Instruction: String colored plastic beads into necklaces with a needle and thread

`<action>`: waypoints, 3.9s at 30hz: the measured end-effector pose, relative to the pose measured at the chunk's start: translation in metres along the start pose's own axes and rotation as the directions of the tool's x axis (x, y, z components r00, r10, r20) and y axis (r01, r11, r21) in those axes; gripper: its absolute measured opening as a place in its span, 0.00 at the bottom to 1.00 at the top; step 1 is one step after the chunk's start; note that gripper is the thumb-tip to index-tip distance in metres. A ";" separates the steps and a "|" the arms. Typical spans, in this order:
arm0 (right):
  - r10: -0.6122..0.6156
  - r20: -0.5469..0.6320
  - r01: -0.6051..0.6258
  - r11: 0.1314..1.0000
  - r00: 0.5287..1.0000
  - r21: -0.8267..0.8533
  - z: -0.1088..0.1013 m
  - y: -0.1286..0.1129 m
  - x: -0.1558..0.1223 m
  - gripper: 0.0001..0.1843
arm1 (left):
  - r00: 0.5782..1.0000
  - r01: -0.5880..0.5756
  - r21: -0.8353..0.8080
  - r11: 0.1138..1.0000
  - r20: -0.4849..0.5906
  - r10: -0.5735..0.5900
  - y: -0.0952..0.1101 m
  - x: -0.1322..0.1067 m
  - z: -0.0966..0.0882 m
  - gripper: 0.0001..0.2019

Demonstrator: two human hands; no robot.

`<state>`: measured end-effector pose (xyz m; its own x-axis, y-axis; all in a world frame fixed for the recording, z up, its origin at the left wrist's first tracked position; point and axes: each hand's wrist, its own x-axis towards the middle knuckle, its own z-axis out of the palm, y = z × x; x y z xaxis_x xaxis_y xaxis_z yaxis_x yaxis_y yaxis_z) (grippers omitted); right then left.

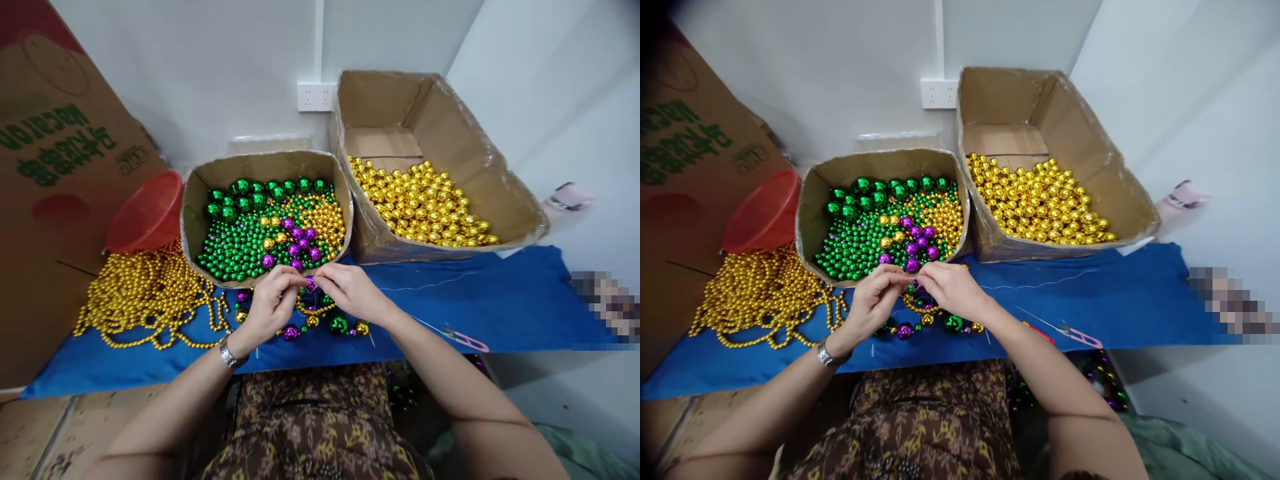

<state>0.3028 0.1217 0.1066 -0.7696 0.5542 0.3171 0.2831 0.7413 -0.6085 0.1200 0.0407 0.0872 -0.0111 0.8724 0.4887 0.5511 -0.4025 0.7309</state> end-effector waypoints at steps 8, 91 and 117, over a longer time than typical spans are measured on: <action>-0.015 -0.088 0.021 0.998 0.996 0.056 0.001 -0.007 0.004 0.12 | 0.989 0.118 -0.069 0.991 0.095 -0.111 0.005 0.004 0.003 0.05; 0.370 -0.285 -0.225 0.872 0.884 0.435 0.070 -0.001 -0.012 0.06 | 0.811 0.562 -0.670 0.485 0.331 -0.483 0.012 0.014 0.010 0.11; 0.478 0.006 0.036 -0.079 0.878 0.996 0.026 0.011 -0.022 0.16 | 0.831 0.540 -0.472 0.697 0.168 -0.531 -0.003 0.006 0.002 0.13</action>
<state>0.3080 0.1085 0.0741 -0.5440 0.8389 -0.0174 -0.6202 -0.4159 -0.6651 0.1195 0.0475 0.0868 -0.1620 0.9849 -0.0617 -0.0154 0.0600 0.9981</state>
